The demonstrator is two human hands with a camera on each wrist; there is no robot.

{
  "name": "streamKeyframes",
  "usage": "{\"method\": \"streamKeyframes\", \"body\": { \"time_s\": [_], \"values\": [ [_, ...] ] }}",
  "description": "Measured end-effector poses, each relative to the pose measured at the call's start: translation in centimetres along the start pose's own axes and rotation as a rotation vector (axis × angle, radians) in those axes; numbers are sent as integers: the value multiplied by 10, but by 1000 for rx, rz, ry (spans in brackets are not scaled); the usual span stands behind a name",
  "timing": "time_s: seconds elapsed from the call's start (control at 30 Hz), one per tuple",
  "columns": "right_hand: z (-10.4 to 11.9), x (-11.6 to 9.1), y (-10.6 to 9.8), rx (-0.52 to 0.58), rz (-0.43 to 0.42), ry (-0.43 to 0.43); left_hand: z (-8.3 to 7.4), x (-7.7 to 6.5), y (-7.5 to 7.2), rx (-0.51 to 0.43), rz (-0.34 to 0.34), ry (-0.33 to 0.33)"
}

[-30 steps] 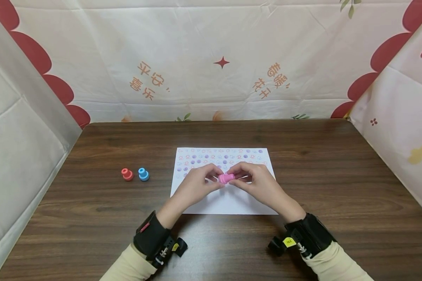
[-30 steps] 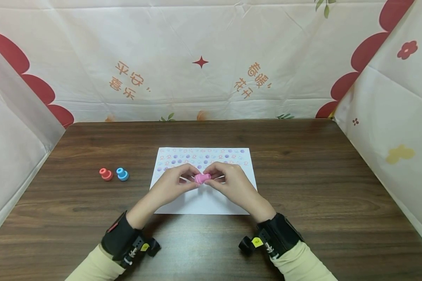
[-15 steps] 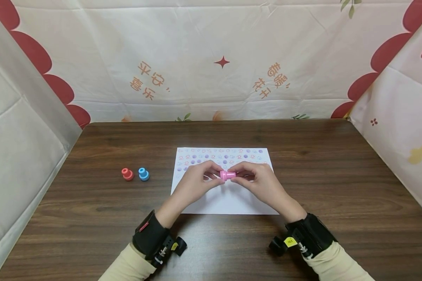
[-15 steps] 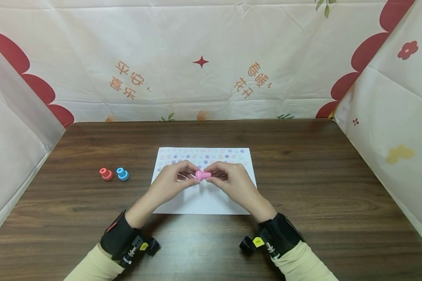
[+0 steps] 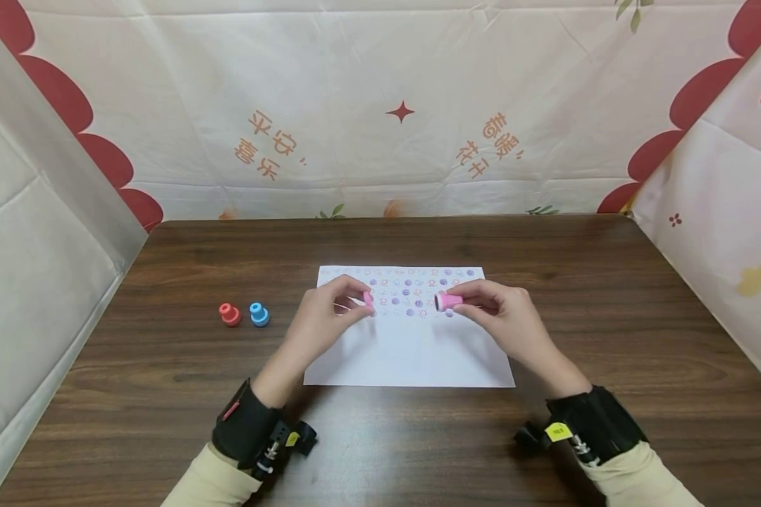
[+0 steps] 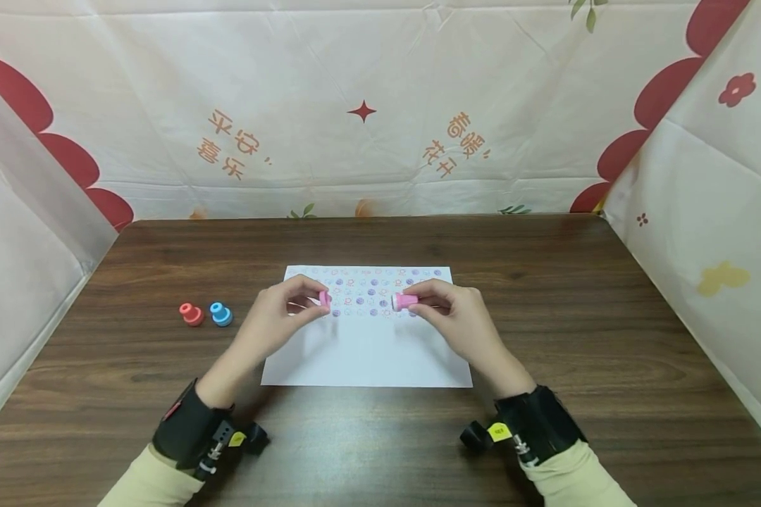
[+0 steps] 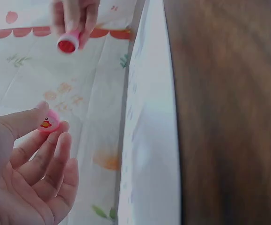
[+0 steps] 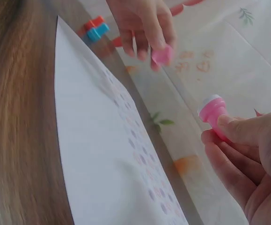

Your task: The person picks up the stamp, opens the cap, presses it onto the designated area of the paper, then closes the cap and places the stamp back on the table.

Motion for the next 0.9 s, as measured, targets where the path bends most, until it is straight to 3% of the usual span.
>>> {"method": "streamKeyframes", "body": {
  "time_s": [0.3,0.7,0.9],
  "values": [
    [-10,-5,-21,-28,-34,43,5,-1,-17,15,11,-39],
    [-19,-8,-34,-50,-68,77,12,-4,-22,24,3,-48],
    [-26,-10,-37,-3,-63,107,12,-4,-23,22,3,-44]
  ]
}}
Point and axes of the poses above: each hand's wrist, its own x-axis towards the middle knuckle, its own y-axis out of the palm, z = x × y, the point moved 6 cm from there along x, towards the middle knuckle, and after that the axes turned 3 degrees about -z, right-handed, at the moved point
